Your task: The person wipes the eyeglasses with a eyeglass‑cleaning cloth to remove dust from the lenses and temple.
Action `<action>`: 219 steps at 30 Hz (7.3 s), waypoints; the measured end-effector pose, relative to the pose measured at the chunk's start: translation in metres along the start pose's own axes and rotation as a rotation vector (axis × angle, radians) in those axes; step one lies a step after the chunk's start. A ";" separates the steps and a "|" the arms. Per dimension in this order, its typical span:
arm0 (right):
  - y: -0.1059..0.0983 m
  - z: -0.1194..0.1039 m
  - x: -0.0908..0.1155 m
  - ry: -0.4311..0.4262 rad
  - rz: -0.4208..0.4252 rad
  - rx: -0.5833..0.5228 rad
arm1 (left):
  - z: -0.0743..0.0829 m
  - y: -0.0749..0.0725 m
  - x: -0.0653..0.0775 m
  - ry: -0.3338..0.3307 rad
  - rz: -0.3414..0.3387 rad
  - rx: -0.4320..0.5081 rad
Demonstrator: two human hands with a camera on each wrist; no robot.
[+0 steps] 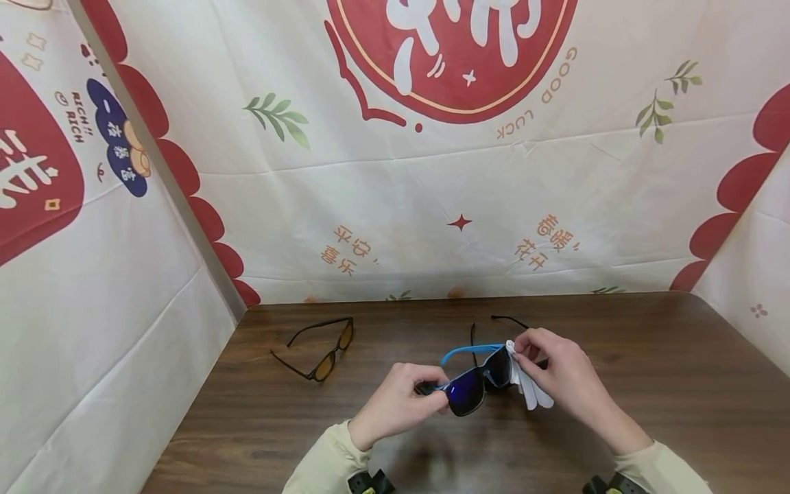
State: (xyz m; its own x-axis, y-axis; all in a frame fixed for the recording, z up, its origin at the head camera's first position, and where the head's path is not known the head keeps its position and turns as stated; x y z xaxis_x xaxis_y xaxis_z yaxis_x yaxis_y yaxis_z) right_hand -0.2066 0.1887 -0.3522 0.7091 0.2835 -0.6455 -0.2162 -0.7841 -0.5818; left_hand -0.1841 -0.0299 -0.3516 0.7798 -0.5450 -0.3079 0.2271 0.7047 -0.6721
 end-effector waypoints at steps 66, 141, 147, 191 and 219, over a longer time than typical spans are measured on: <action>0.029 -0.020 0.029 0.097 0.076 -0.209 | -0.077 0.000 0.005 -0.607 0.023 0.308; 0.075 -0.059 -0.023 -0.253 -0.092 0.214 | -0.063 0.046 -0.014 -0.675 -0.255 0.471; 0.072 -0.052 -0.025 -0.261 0.033 0.117 | -0.062 0.048 -0.021 -0.681 -0.242 0.474; 0.069 -0.044 -0.028 -0.234 0.050 0.112 | -0.059 0.052 -0.038 -0.558 -0.165 0.435; 0.072 -0.044 -0.017 -0.197 -0.014 0.214 | -0.068 0.057 -0.035 -0.582 -0.185 0.432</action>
State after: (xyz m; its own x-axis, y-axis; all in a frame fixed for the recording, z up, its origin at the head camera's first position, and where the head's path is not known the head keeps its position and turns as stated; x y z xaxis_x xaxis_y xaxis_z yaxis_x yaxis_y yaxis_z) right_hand -0.2043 0.1032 -0.3616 0.5739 0.4116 -0.7079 -0.3587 -0.6508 -0.6692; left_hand -0.2380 -0.0015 -0.4248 0.8620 -0.4282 0.2713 0.5002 0.8056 -0.3175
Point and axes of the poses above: each hand's wrist, its own x-axis away from the middle knuckle, its own y-axis out of the palm, z = x × y, the point moved 6 cm from there along -x, towards the middle knuckle, and after that the axes turned 13 degrees about -x, right-handed, at the moved point
